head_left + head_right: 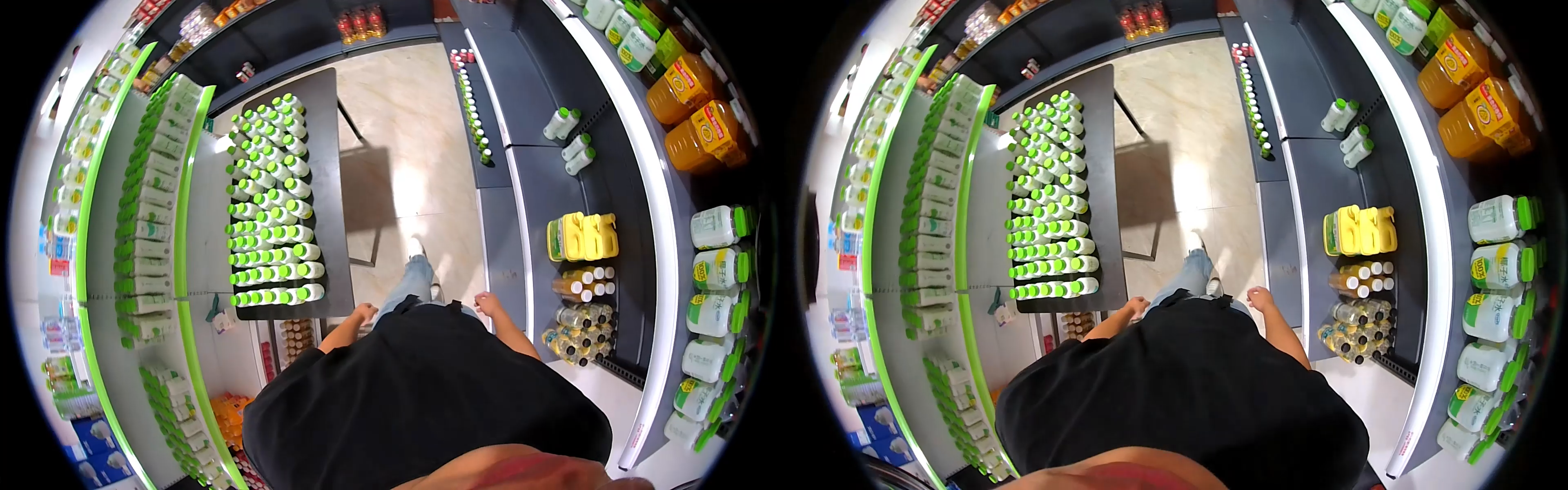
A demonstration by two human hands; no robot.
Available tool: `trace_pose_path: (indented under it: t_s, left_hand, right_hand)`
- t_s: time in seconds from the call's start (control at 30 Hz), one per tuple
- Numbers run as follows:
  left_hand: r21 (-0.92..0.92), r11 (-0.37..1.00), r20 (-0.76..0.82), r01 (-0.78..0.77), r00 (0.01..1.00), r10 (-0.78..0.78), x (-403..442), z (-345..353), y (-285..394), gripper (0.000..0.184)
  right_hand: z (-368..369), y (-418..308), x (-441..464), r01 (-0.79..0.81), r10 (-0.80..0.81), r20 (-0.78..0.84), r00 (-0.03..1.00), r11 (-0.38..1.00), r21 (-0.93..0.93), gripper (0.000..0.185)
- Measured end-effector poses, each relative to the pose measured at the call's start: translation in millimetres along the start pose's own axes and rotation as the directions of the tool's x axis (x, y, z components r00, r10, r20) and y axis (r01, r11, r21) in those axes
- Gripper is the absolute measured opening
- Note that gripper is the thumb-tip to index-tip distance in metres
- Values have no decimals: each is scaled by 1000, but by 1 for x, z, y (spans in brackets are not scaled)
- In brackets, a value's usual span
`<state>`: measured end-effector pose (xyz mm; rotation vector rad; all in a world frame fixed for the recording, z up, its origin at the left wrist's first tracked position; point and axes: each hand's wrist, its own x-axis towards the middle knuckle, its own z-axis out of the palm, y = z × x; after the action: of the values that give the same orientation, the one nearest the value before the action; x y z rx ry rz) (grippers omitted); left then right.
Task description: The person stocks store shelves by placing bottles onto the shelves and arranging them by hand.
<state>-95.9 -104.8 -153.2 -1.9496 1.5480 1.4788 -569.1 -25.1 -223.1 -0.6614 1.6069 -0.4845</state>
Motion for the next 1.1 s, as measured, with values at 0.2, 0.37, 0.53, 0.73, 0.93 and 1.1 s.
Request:
trace_pose_path:
  t_s: [0.2, 0.37, 0.53, 0.73, 0.93, 1.1]
  left_hand:
    - [-283, 959, 79, -5, 996, 28, 50, -12, 33, 26]
    - [-311, 948, 77, -66, 993, 95, 95, -48, 87, 22]
    - [-410, 911, 58, -35, 996, 64, 155, -79, 133, 23]
    - [-459, 887, 89, -55, 990, 107, 208, -126, 189, 25]
    - [-415, 908, 123, -59, 985, 120, 274, -167, 217, 24]
    - [-432, 901, 125, -45, 986, 109, 304, -208, 261, 19]
  right_hand:
    - [-7, -39, 17, -132, 132, -10, 991, 991, -4, 28]
    - [-31, -71, 44, -169, 168, -15, 986, 984, -60, 30]
    - [-70, -141, 77, -130, 124, -40, 992, 960, -246, 26]
    - [-116, -236, 130, 17, -22, -193, 981, 1000, -26, 22]
    - [-155, -346, 168, 148, -161, -419, 894, 987, -62, 20]
    - [-252, -421, 219, 161, -463, -709, 532, 877, -452, 27]
